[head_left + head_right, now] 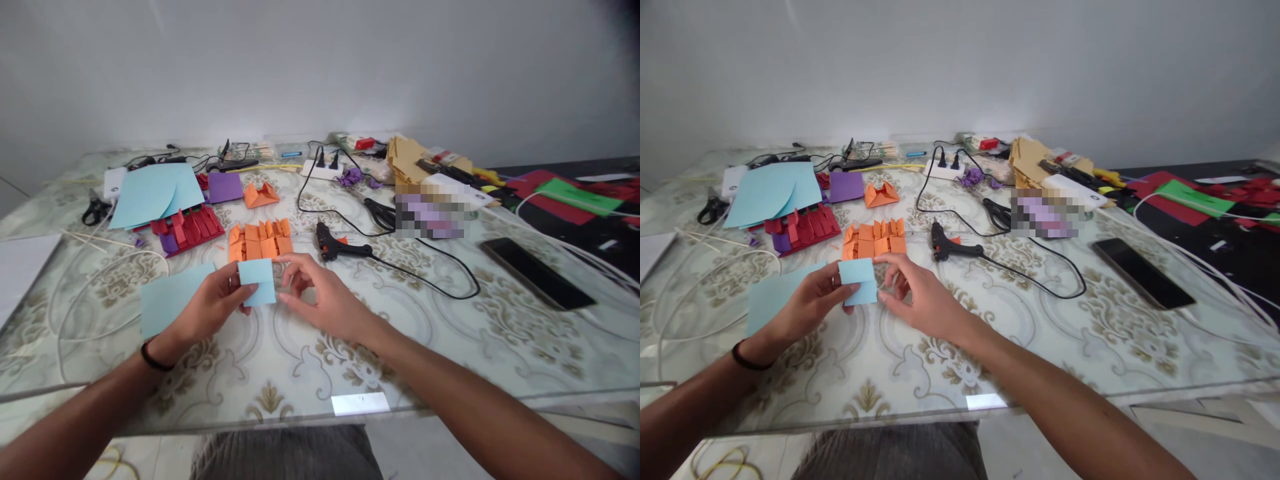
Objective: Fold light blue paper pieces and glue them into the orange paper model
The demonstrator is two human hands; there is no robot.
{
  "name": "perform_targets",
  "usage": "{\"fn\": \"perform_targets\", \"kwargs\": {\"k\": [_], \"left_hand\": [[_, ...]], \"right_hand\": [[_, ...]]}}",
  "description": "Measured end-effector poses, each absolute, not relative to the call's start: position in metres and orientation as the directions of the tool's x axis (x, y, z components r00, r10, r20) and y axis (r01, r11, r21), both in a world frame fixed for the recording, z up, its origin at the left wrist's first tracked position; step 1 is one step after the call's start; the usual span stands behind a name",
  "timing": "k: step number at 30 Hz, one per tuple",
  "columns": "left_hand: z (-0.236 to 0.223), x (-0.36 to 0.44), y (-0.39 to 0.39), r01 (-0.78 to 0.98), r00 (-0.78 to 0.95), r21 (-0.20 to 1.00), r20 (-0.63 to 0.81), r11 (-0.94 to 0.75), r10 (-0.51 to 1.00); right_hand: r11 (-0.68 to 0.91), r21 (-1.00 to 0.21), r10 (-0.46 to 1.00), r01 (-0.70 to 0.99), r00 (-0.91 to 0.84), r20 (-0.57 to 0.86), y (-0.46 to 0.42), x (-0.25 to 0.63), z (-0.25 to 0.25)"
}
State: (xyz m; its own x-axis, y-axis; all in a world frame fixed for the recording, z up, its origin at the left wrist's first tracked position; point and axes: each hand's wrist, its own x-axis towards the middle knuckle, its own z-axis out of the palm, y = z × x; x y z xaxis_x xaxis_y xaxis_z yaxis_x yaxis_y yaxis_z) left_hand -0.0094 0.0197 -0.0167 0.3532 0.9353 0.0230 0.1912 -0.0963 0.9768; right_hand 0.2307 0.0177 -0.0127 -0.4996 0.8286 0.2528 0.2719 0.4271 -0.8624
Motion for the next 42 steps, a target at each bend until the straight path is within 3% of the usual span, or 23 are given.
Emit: {"fn": "perform_targets", "kwargs": {"k": [7, 13, 17, 23, 34, 42], "left_hand": [[-0.018, -0.007, 0.016, -0.005, 0.366, 0.998, -0.052, 0.057, 0.929], [-0.017, -0.006, 0.012, -0.048, 0.449, 0.995, -0.061, 0.093, 0.891], [-0.014, -0.010, 0.010, 0.001, 0.467, 0.998, -0.052, 0.058, 0.883], [-0.011, -0.007, 0.011, 0.223, 0.373, 0.974, -0.050, -0.037, 0.926], [-0.014, -0.007, 0.017, 0.086, 0.308, 0.996, -0.024, -0.002, 0.951], [-0.009, -0.006, 0.016, 0.160, 0.325, 0.987, -0.048, -0.005, 0.944]], "right_hand": [[0.617, -0.757, 0.703, 0.218, -0.586, 0.404, 0.020, 0.230, -0.019], [0.636, -0.760, 0.663, 0.131, -0.597, 0.452, 0.020, 0.231, -0.018], [0.628, -0.767, 0.676, 0.129, -0.579, 0.455, 0.021, 0.232, -0.017], [0.634, -0.759, 0.684, 0.148, -0.566, 0.460, 0.022, 0.231, -0.016], [0.649, -0.737, 0.681, 0.189, -0.578, 0.450, 0.021, 0.232, -0.017], [0.649, -0.758, 0.654, 0.065, -0.557, 0.513, 0.022, 0.230, -0.015]]}}
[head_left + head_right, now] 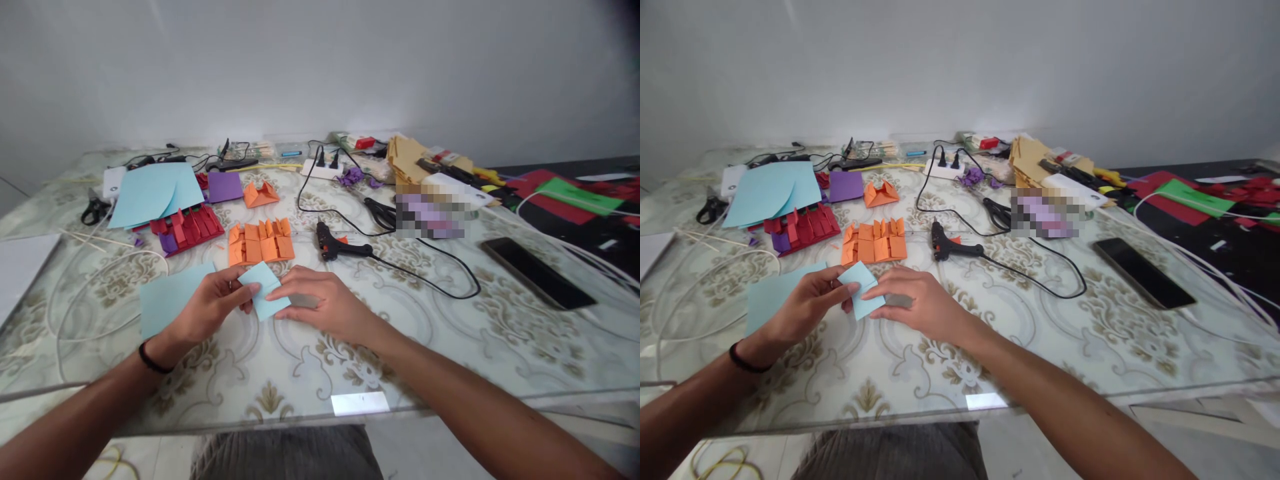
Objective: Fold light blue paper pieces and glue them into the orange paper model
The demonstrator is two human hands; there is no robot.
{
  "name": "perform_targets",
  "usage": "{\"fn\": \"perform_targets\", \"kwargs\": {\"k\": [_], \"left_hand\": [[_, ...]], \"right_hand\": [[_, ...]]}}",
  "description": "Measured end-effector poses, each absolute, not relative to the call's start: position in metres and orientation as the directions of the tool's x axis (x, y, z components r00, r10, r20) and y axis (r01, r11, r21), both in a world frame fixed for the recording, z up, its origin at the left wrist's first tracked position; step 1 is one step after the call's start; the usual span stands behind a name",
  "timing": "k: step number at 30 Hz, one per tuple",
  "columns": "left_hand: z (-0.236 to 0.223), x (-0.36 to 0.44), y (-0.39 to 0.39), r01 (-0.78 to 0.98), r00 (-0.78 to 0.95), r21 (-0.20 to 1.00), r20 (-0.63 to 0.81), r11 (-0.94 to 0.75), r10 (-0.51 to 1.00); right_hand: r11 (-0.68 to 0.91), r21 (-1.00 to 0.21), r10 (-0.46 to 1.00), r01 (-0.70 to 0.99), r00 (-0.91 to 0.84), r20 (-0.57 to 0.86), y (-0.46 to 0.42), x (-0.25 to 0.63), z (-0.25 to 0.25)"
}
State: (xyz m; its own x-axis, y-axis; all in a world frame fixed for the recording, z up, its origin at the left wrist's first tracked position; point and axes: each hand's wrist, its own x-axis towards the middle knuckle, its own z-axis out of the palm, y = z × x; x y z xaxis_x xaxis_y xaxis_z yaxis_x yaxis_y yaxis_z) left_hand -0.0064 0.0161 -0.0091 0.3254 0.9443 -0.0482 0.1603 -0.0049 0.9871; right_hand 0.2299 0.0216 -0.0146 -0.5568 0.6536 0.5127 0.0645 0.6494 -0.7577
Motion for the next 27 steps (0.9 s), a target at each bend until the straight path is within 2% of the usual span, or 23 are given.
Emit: {"fn": "perform_targets", "kwargs": {"k": [3, 9, 19, 27], "left_hand": [[-0.007, -0.005, 0.015, 0.154, 0.334, 0.988, -0.073, 0.022, 0.940], [-0.006, -0.004, 0.012, 0.134, 0.401, 0.991, -0.077, 0.025, 0.913], [-0.005, -0.007, 0.007, 0.333, 0.561, 0.933, -0.076, -0.140, 0.824], [-0.003, -0.005, 0.006, 0.392, 0.562, 0.916, -0.164, -0.087, 0.811]], "right_hand": [[0.618, -0.785, 0.668, 0.042, -0.555, 0.496, 0.021, 0.230, -0.014], [0.643, -0.765, 0.647, 0.045, -0.565, 0.511, 0.023, 0.231, -0.014], [0.483, -0.849, 0.786, 0.212, -0.532, 0.315, 0.017, 0.231, -0.010], [0.318, -0.922, 0.853, 0.223, -0.491, 0.175, 0.012, 0.227, -0.009]]}}
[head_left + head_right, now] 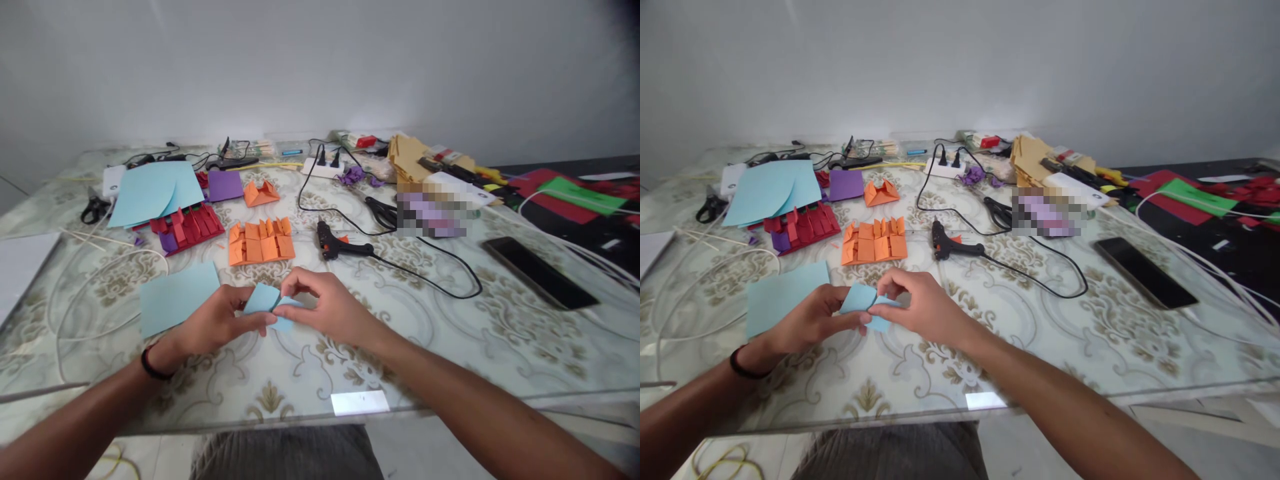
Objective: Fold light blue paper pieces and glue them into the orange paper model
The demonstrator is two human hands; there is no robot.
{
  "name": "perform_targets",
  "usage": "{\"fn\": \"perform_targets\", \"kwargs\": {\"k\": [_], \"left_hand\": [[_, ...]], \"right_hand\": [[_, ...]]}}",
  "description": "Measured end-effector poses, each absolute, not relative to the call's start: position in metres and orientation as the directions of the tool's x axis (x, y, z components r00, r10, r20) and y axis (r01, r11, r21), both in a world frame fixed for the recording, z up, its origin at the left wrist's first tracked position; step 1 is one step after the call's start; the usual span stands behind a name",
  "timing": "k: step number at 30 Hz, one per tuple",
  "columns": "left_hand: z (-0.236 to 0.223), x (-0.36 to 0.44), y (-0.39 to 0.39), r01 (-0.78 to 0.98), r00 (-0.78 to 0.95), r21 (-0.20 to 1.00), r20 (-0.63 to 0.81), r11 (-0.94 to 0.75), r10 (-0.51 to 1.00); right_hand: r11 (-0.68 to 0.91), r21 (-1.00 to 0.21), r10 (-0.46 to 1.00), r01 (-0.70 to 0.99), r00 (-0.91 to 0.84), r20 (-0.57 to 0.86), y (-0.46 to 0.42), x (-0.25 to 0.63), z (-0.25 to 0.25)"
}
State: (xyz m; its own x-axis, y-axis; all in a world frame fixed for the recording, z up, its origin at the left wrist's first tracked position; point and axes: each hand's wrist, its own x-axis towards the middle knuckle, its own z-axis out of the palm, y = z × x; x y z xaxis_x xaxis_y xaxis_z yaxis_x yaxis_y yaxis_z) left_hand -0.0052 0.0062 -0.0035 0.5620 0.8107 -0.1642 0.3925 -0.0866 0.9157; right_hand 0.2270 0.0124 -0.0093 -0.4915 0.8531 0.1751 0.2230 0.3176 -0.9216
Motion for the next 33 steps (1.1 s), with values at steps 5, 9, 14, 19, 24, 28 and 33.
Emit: {"fn": "perform_targets", "kwargs": {"k": [5, 9, 14, 19, 24, 28, 33], "left_hand": [[-0.0044, -0.0020, 0.0048, 0.369, 0.534, 0.927, -0.150, -0.070, 0.832], [-0.0067, -0.0024, 0.0045, 0.328, 0.495, 0.944, -0.132, -0.044, 0.859], [-0.0101, -0.0049, 0.0037, 0.349, 0.517, 0.936, -0.143, -0.056, 0.844], [-0.0120, -0.0056, 0.0026, 0.341, 0.520, 0.936, -0.114, -0.084, 0.847], [-0.0102, -0.0035, 0.0016, 0.320, 0.474, 0.942, -0.069, -0.099, 0.878], [-0.0090, -0.0023, 0.0017, 0.311, 0.479, 0.949, -0.108, -0.054, 0.871], [-0.0064, -0.0015, 0.0013, 0.269, 0.492, 0.961, -0.195, 0.065, 0.849]], "right_hand": [[0.214, -0.967, 0.868, 0.139, -0.481, 0.123, 0.0110, 0.2258, -0.0085], [0.204, -0.959, 0.854, 0.194, -0.514, 0.078, 0.0126, 0.2261, -0.0056], [0.201, -0.953, 0.859, 0.228, -0.509, 0.059, 0.0123, 0.2254, -0.0052], [0.202, -0.952, 0.858, 0.228, -0.509, 0.059, 0.0108, 0.2252, -0.0041], [0.209, -0.951, 0.857, 0.229, -0.511, 0.066, 0.0111, 0.2252, -0.0021], [0.207, -0.950, 0.851, 0.233, -0.521, 0.057, 0.0109, 0.2252, -0.0010], [0.203, -0.951, 0.851, 0.232, -0.522, 0.055, 0.0099, 0.2260, -0.0026]]}}
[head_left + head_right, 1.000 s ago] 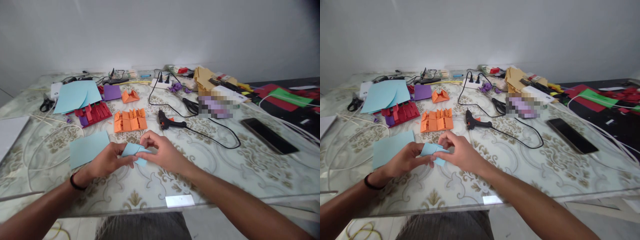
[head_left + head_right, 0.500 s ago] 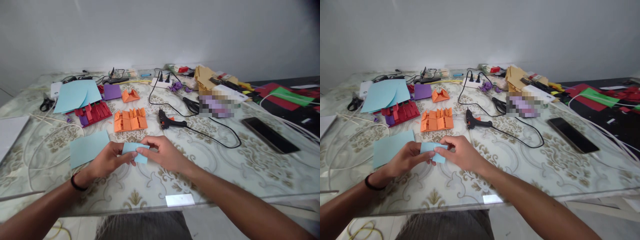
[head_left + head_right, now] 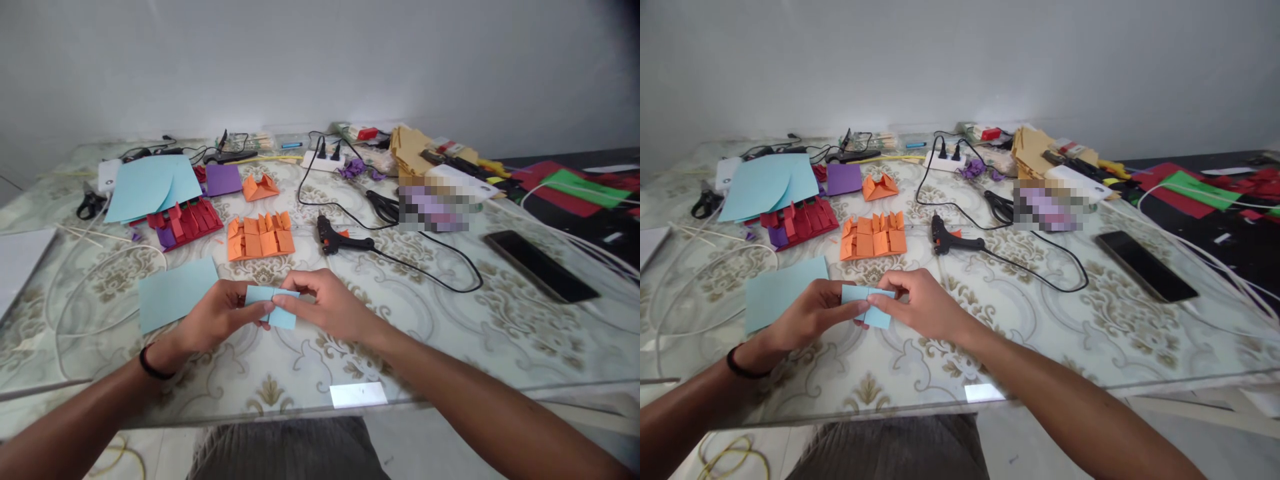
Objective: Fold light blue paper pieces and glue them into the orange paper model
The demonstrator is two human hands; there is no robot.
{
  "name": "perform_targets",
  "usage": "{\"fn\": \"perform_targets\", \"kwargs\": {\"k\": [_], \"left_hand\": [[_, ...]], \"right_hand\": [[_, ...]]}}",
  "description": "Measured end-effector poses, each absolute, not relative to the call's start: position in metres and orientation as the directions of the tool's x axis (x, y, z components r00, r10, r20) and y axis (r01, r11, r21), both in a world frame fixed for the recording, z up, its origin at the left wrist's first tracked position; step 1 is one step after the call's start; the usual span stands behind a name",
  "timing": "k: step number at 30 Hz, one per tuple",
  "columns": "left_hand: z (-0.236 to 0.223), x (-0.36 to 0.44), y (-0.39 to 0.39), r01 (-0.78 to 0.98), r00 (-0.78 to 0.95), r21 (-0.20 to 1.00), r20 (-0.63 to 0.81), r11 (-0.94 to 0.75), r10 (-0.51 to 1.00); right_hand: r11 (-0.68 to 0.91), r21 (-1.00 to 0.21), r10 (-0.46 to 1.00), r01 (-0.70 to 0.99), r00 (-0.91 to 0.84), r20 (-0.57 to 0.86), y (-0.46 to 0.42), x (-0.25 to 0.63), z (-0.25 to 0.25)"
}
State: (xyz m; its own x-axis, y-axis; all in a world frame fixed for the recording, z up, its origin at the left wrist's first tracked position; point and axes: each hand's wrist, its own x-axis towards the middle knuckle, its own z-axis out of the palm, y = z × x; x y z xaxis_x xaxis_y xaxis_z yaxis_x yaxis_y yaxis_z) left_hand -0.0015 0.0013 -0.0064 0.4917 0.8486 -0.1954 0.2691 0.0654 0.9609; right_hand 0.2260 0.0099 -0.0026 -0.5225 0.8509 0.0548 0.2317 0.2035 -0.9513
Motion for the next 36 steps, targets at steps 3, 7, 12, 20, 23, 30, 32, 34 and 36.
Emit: {"fn": "perform_targets", "kwargs": {"k": [3, 7, 12, 20, 23, 30, 32, 34, 36], "left_hand": [[-0.0044, -0.0020, 0.0009, 0.273, 0.526, 0.959, -0.215, 0.076, 0.823], [-0.0016, -0.0027, 0.0012, 0.311, 0.557, 0.950, -0.202, 0.023, 0.805], [0.0028, -0.0027, 0.0030, 0.335, 0.526, 0.931, -0.056, -0.146, 0.849], [-0.0008, 0.0003, 0.0014, 0.279, 0.470, 0.952, -0.018, -0.130, 0.882], [-0.0009, 0.0024, 0.0015, 0.214, 0.337, 0.972, 0.019, -0.096, 0.941], [-0.0021, 0.0007, 0.0044, 0.204, 0.356, 0.979, -0.087, 0.014, 0.930], [-0.0033, -0.0001, 0.0038, 0.239, 0.405, 0.970, -0.141, 0.044, 0.903], [-0.0039, -0.0001, 0.0031, 0.284, 0.433, 0.957, -0.174, 0.049, 0.885], [-0.0037, 0.0004, 0.0031, 0.302, 0.436, 0.952, -0.184, 0.050, 0.881]], "right_hand": [[0.188, -0.950, 0.845, 0.249, -0.534, 0.027, 0.0095, 0.2267, -0.0037], [0.186, -0.945, 0.832, 0.270, -0.555, 0.005, 0.0097, 0.2279, -0.0032], [0.171, -0.940, 0.814, 0.294, -0.580, -0.033, 0.0099, 0.2269, -0.0010], [0.142, -0.952, 0.814, 0.272, -0.579, -0.044, 0.0097, 0.2245, -0.0035], [0.107, -0.967, 0.810, 0.229, -0.585, -0.049, 0.0109, 0.2242, -0.0061], [-0.024, -0.989, 0.809, 0.147, -0.578, -0.106, 0.0149, 0.2257, -0.0091], [-0.044, -0.989, 0.818, 0.138, -0.563, -0.115, 0.0165, 0.2271, -0.0090], [-0.060, -0.989, 0.825, 0.133, -0.552, -0.124, 0.0176, 0.2281, -0.0088], [-0.061, -0.990, 0.834, 0.125, -0.539, -0.119, 0.0181, 0.2284, -0.0084]]}}
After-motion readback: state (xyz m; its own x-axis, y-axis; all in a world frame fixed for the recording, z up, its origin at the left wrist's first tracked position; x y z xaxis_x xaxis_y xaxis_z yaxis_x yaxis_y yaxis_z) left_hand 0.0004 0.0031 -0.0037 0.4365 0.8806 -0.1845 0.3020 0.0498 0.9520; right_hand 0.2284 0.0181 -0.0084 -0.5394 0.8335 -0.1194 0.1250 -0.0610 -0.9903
